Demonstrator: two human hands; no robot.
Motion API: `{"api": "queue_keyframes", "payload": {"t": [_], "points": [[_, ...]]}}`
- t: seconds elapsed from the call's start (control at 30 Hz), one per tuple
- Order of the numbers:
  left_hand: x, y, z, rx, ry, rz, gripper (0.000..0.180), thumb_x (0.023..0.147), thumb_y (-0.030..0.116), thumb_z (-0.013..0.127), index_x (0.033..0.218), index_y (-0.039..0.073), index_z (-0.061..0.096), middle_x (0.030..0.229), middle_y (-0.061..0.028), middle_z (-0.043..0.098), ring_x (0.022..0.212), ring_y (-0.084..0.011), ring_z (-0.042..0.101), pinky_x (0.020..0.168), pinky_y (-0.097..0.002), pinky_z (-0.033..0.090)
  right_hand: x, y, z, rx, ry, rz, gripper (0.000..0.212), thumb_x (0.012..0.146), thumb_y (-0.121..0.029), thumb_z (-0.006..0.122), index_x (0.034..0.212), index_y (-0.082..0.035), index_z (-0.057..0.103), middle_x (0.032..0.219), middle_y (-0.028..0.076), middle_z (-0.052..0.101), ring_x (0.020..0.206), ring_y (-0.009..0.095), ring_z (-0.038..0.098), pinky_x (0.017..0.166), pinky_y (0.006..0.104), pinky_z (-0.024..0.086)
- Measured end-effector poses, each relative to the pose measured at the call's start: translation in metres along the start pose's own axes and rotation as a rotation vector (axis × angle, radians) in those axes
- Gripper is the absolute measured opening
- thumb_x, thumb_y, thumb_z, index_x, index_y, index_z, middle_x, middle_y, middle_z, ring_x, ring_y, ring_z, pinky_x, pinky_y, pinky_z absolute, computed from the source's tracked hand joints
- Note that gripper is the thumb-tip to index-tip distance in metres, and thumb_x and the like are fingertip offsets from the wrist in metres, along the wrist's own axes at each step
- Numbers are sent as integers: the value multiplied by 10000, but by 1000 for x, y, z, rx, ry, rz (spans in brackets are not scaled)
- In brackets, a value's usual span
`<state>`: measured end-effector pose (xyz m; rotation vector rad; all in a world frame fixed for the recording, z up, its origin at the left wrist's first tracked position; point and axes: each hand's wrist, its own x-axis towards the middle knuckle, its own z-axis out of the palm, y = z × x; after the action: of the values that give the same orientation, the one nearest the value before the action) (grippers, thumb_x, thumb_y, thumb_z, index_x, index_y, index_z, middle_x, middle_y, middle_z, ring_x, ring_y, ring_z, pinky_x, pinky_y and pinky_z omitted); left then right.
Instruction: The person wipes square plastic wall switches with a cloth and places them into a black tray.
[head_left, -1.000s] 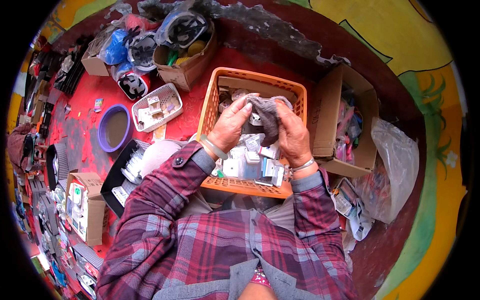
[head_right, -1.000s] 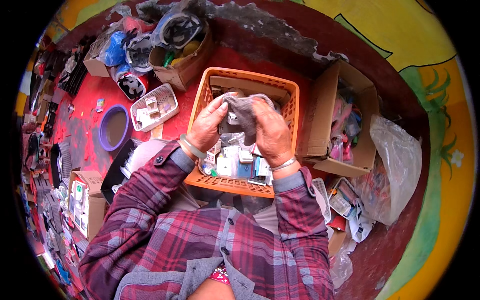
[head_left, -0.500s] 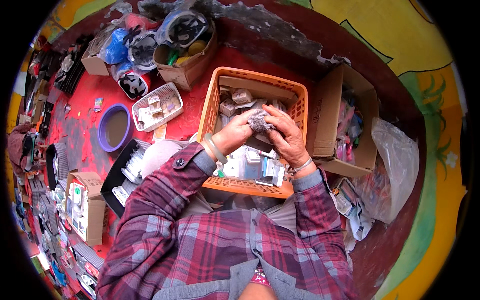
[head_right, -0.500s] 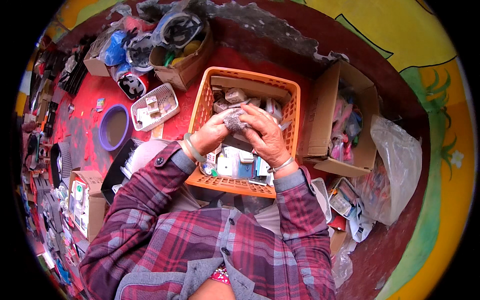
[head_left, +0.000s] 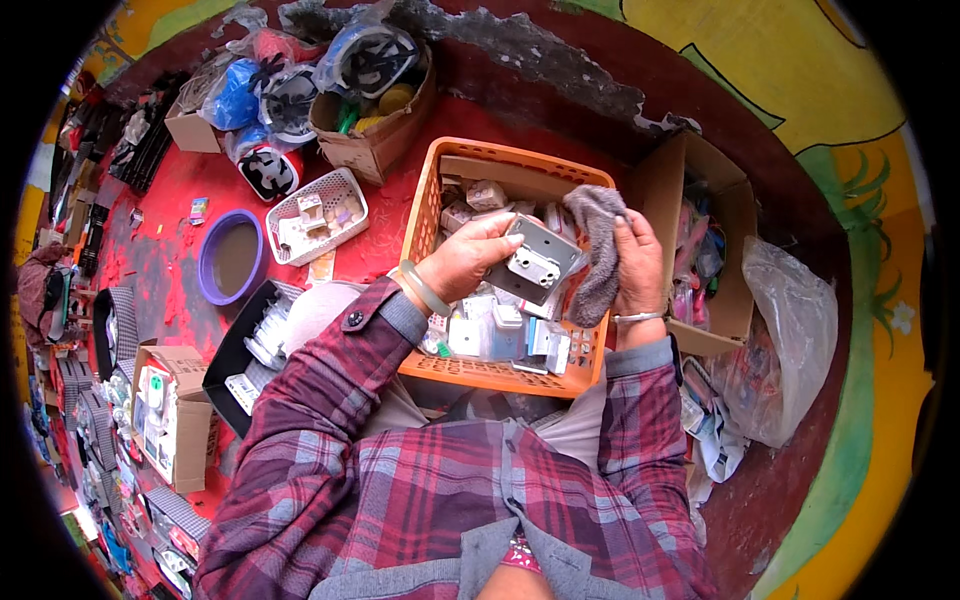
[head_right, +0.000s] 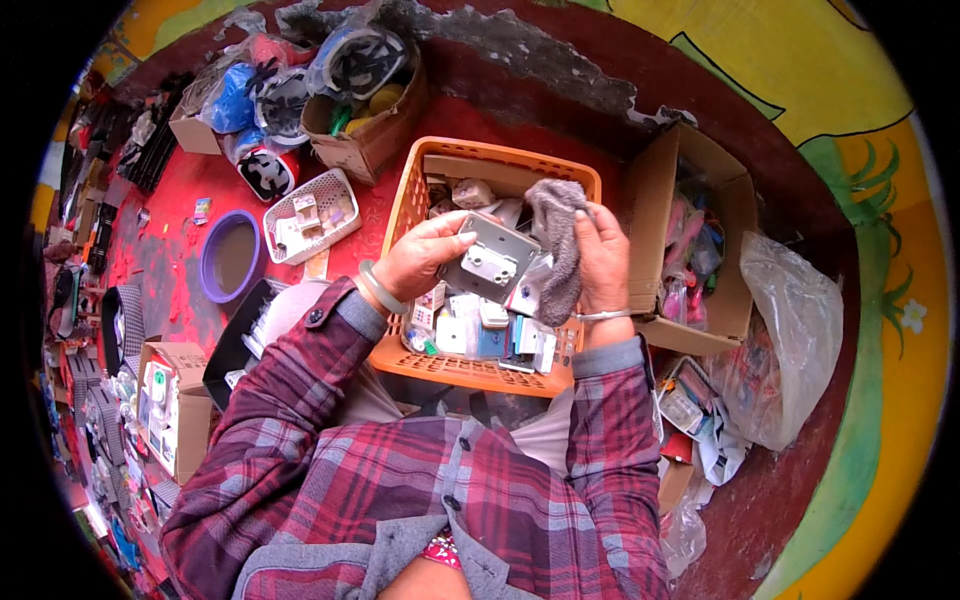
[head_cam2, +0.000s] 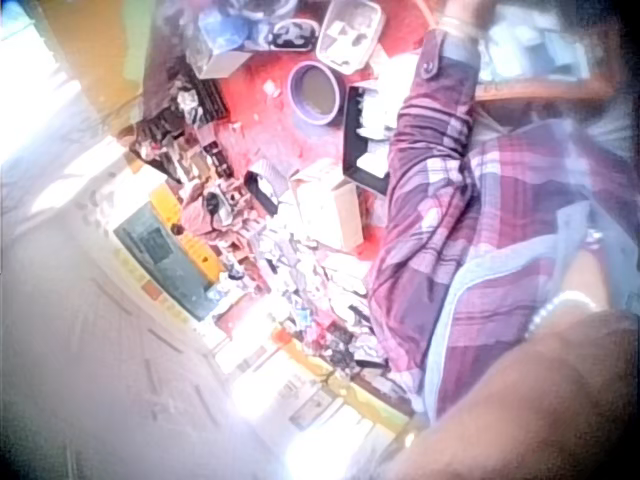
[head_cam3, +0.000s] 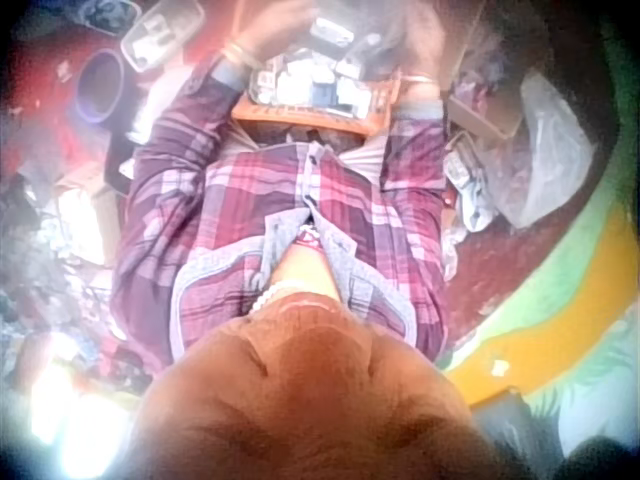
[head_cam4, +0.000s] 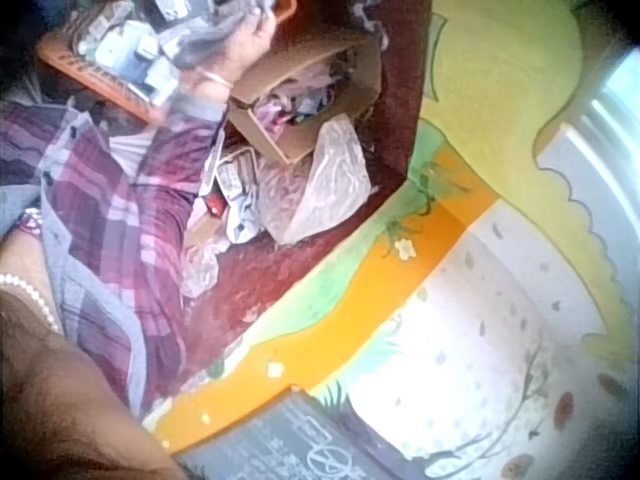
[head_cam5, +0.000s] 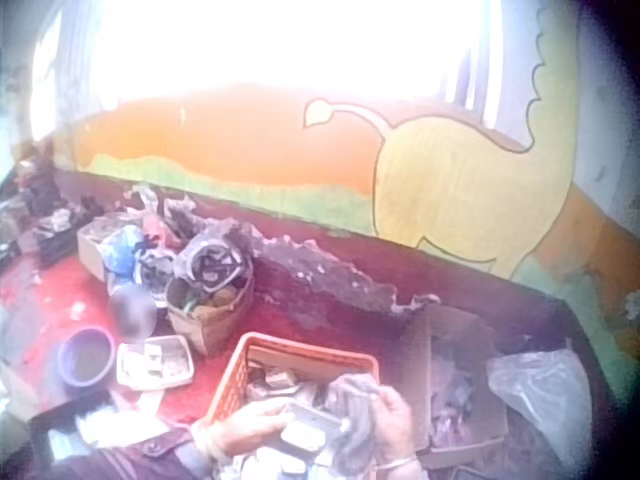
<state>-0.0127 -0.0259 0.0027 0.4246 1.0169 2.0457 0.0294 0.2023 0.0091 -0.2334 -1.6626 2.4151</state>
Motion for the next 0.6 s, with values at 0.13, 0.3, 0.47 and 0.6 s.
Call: {"api": "queue_keyframes", "payload": {"t": [0.13,0.3,0.47,0.6], "points": [[4,-24,-7,271,-38,-20,349,924,115,514,1250,-2,475,1119,-19,567,1011,-92,525,896,-257,427,-14,-6,22,-335,-281,-226,268,918,-120,534,1161,-21,589,1222,98,557,1121,204,528,977,311,402],[5,-34,-15,187,84,13,327,915,102,513,1226,4,495,1104,-27,581,1009,-116,545,888,-271,442,-17,40,28,-539,-394,-224,307,907,-110,552,1195,-2,564,1145,119,612,1048,184,573,906,268,430],[0,-3,-12,-49,157,54,243,924,106,480,1128,-15,533,1008,-65,629,889,-127,604,817,-270,482,-10,22,16,-361,-325,-5,284,931,-108,528,1179,25,567,1048,35,620,936,91,550,828,221,440],[4,6,-16,-167,223,159,234,938,154,473,1098,-8,528,1007,-87,624,902,-162,615,832,-307,496,-5,8,-1,-179,-177,241,275,956,-169,481,1126,25,574,993,42,627,866,109,592,768,243,493]]}}
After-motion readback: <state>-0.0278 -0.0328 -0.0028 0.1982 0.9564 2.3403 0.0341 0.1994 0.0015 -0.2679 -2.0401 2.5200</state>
